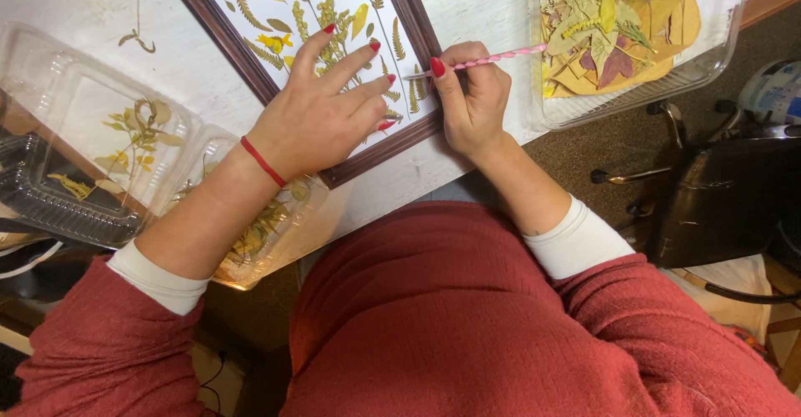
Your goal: Arrange and glue dried flowers and leaves into a frame.
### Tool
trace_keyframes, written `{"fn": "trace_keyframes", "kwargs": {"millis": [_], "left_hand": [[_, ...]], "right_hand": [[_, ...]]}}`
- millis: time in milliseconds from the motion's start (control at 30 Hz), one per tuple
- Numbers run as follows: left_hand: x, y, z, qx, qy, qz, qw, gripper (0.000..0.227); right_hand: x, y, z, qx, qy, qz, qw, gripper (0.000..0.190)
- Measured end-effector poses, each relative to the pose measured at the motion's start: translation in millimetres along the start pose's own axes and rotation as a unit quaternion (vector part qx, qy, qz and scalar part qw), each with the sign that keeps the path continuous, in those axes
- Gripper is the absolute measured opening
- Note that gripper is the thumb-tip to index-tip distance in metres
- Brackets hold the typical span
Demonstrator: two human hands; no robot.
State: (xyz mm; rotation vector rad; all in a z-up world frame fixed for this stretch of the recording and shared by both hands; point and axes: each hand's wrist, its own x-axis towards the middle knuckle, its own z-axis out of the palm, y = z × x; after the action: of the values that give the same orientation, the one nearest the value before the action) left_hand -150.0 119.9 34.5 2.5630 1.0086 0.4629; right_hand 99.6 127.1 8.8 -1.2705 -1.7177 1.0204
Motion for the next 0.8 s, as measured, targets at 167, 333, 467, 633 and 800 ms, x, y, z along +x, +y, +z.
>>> {"fn": "trace_keyframes", "kwargs": {"millis": [167, 333, 467, 633, 800], "left_hand": [[-1.6, -0.5, 0.9, 0.004, 0.001, -0.001, 1.000, 0.027], [-2.0, -0.2, 0.7, -0.003, 0.002, 0.003, 1.000, 0.030], [-2.4, -0.4, 0.9, -0.009, -0.003, -0.006, 1.000, 0.028], [-3.9, -1.5, 2.8, -0.006, 0.003, 0.000, 1.000, 0.029], [-5.1, -1.6, 3.8, -0.010, 0.007, 0.000, 1.000, 0.032]], "right_hand": [[-1.5, -0.1, -0.6, 0.018, -0.006, 0.011, 1.000, 0.013], [0.2, -2.4, 0.1, 0.006, 0.000, -0.012, 1.000, 0.013], [0.0, -3.6, -1.0, -0.003, -0.011, -0.006, 1.000, 0.013], [-1.6, -2.9, -1.3, 0.002, -0.021, 0.002, 1.000, 0.013], [-1.9, -1.1, 0.0, -0.008, -0.007, -0.012, 1.000, 0.014]]}}
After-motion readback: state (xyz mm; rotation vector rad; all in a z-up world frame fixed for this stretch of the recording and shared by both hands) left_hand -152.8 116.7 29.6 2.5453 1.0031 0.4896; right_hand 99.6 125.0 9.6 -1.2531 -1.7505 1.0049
